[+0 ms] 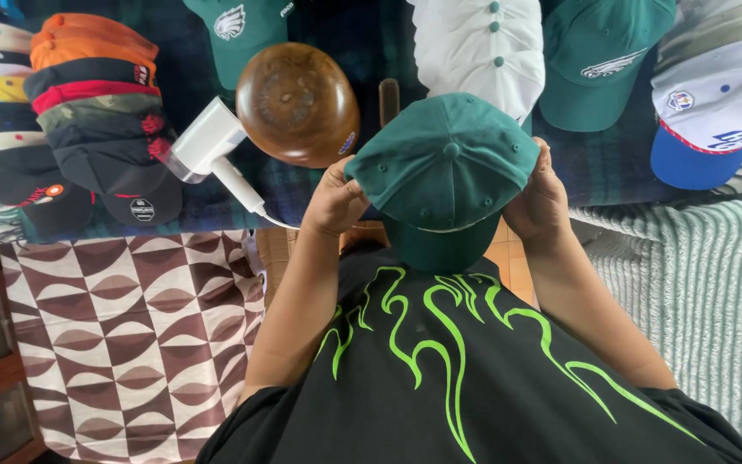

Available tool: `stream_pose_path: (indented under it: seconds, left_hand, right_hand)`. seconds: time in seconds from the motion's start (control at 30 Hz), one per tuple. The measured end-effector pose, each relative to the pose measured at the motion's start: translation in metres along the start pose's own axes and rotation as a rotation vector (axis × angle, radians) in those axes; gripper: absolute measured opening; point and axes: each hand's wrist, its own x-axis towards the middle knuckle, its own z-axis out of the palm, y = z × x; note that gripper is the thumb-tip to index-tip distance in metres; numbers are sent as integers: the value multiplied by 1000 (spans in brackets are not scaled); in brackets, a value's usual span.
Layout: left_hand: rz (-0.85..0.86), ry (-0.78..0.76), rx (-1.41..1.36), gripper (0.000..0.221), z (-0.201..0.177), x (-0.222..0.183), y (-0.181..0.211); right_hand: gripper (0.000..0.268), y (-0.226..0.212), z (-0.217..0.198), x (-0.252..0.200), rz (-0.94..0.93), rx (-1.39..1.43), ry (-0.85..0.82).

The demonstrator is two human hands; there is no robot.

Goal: The person is using a handheld steamer and a brush to clean and reshape a collection of baseball caps.

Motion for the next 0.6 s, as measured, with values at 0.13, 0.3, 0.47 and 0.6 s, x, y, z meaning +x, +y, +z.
stream_pose_path:
  seconds: [0.13,0.3,0.47,0.6]
  left_hand:
    - [5,136,-194,12,-15,-12,16]
    - [-73,274,-206,29,24,-24,80]
    - [-316,401,-321,78,-57,-38,89]
    - [-358,358,-314,77,-66,-46,117]
  right_hand:
    - [18,19,99,1,-10,41,18]
    - [25,63,133,0,52,65,57]
    - [31,100,137,-14,68,15,23]
    - [33,128,139,-21,-1,-36,-187]
